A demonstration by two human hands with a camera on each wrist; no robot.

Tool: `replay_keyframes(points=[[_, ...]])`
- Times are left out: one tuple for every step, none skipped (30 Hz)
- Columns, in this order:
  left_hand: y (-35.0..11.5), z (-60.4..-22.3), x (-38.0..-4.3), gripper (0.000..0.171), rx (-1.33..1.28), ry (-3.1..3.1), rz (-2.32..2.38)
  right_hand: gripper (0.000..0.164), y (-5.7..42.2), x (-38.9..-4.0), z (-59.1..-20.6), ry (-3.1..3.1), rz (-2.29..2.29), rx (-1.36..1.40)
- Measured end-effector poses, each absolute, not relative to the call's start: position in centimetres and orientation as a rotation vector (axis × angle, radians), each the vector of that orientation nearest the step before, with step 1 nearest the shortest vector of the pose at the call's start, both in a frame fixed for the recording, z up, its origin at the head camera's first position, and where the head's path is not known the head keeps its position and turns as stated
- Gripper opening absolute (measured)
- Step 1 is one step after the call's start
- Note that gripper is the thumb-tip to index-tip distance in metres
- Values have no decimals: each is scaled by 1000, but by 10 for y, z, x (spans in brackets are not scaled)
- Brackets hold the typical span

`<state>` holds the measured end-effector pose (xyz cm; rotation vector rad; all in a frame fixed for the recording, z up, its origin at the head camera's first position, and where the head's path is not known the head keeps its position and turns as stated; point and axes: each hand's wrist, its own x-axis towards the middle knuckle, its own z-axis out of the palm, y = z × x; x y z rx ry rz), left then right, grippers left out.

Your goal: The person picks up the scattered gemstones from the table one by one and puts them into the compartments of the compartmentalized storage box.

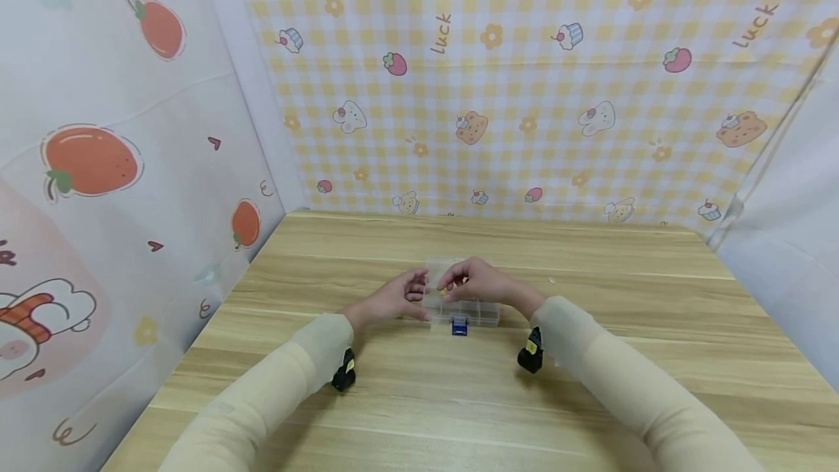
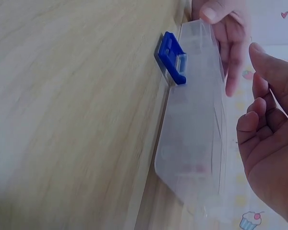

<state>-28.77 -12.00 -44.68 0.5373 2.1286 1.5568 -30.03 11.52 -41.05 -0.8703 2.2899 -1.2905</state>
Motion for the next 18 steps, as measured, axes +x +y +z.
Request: replay_keyframes(points=[[-120, -447, -288, 96, 535, 2127, 1558, 19, 113, -301, -411, 2291, -1285, -877], [-120, -447, -288, 96, 530, 2125, 1562, 19, 112, -301, -412, 2288, -1282, -887], [-120, -446, -288, 96, 523, 2125, 1562, 19, 110, -302, -412, 2283, -1279, -897], [-120, -446, -287, 96, 522, 2125, 1562, 18, 109, -303, -413, 2278, -1278, -908], [-119, -446, -287, 96, 525, 2125, 1562, 18, 108, -303, -414, 2274, -1277, -920], [-119, -446, -287, 97, 524, 2125, 1562, 18, 107, -303, -415, 2269, -1277, -932], [-119, -446, -287, 97, 525, 2125, 1561, 18, 106, -303, -415, 2264, -1277, -943], [-119, -446, -287, 97, 528, 2123, 1563, 18, 105, -304, -416, 2262, -1272, -954], [-119, -446, -286, 97, 532, 2122, 1565, 18, 104, -304, -416, 2265, -1265, -961], [-119, -445, -286, 97, 536, 2121, 1567, 17, 103, -304, -416, 2270, -1257, -968], [-119, -445, -286, 97, 539, 2119, 1571, 16, 102, -304, -416, 2273, -1248, -968], [-120, -446, -286, 98, 537, 2115, 1572, 16, 101, -304, -416, 2277, -1239, -967], [-120, -446, -287, 97, 542, 2114, 1574, 15, 100, -303, -416, 2282, -1229, -966], [-120, -446, -287, 97, 546, 2112, 1579, 15, 99, -303, -415, 2284, -1221, -969], [-120, -446, -287, 97, 550, 2111, 1580, 15, 98, -303, -415, 2282, -1216, -966], [-120, -447, -287, 97, 551, 2109, 1580, 15, 98, -303, -415, 2283, -1211, -966], [-120, -447, -288, 97, 552, 2106, 1580, 15, 97, -303, -415, 2279, -1206, -964], [-120, -447, -288, 97, 553, 2104, 1579, 16, 97, -302, -415, 2277, -1203, -963]])
